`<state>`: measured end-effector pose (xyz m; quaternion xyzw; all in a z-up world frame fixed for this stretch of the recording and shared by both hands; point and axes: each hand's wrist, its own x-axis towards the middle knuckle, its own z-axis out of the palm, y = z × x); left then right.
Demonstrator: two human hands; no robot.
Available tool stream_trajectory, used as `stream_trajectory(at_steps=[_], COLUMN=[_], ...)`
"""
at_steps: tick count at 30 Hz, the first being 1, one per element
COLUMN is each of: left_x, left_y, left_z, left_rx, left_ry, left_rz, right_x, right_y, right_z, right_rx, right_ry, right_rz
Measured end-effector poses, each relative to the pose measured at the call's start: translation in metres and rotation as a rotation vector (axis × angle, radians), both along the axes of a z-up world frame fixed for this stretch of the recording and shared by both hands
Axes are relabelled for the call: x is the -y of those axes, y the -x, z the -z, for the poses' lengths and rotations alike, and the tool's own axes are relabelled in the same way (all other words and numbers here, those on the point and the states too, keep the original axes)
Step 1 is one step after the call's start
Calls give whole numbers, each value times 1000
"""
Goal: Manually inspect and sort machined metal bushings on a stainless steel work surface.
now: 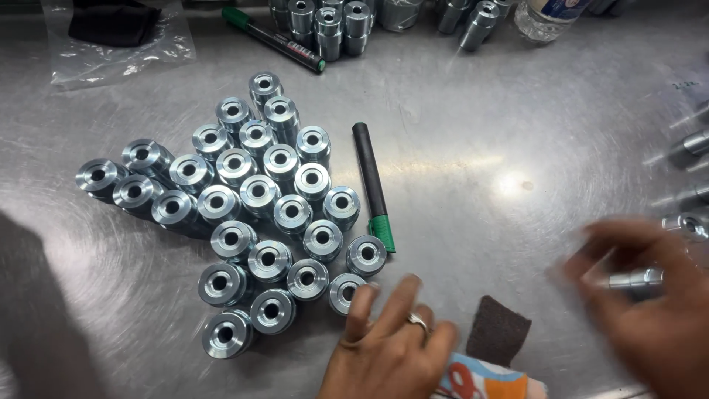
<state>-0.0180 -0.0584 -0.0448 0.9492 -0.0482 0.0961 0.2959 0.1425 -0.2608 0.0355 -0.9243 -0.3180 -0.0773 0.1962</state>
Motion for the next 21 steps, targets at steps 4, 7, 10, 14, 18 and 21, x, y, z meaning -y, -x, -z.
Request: stream_trajectory(at_steps=[4,7,10,14,18,21], left_x=[-23,-35,-44,-53,-50,-48], left_y=[-5,-8,-12,-14,-10,-11], left_z=[-16,-24,-31,-47,-37,-45], left_rx=[45,210,210,-9,78,140], left_ry=[-255,-210,-261,-287,-200,-79], left_rz=[-192,-361,-436,-408,-367,-340], right_x=[88,132,114,30,-25,-36], right_y=[-113,-166,-153,-90,-44,-44], right_z=[60,99,87,32,1,-9], right_rx=[-80,-136,-189,-42,-189,-176], right_ry=[151,382,383,704,892,1072], right_rz=[409,502,437,280,98,134])
